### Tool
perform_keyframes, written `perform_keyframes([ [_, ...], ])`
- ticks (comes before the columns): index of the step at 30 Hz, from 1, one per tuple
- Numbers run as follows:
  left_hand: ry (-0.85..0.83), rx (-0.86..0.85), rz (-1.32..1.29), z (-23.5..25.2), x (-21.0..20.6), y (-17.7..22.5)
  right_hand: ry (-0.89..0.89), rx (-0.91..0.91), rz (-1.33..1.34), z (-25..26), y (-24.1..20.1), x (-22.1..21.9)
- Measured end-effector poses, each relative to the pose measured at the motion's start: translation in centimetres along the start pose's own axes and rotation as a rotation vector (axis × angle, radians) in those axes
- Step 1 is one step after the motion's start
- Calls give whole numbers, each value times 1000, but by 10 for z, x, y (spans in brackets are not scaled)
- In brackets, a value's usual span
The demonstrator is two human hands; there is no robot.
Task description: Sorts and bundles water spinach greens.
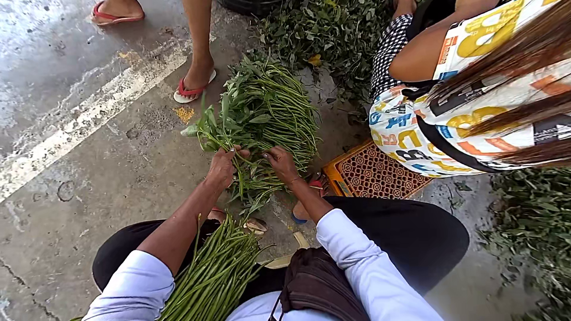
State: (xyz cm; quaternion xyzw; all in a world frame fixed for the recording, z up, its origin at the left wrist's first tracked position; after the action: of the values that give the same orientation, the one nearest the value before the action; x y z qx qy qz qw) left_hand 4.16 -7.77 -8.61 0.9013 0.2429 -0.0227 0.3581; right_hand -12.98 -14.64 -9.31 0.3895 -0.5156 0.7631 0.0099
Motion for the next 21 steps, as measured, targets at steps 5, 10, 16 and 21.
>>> perform_keyframes([
  [5, 69, 64, -130, 2, 11, -7, -223, -113, -391, 15, 66, -11],
  [10, 77, 131, -130, 5, 14, -17, -279, -136, -444, 21, 66, -18],
  [16, -15, 318, -55, 6, 2, -54, -150, -123, -161, 12, -8, -13],
  [21, -1, 303, 8, -11, -8, -49, -56, -123, 86, -9, -44, -38],
])
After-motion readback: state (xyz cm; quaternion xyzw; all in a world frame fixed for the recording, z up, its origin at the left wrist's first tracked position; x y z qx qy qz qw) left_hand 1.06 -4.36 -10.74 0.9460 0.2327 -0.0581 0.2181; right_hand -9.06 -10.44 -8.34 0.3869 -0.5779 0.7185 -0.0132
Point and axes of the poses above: each hand's wrist, its own z-axis towards the middle knuckle, its own x-axis out of the back of the hand, y = z × x, the point moved 10 cm from there along z, towards the middle knuckle, and after that the axes turned 14 degrees about x, right-handed, at the moved point
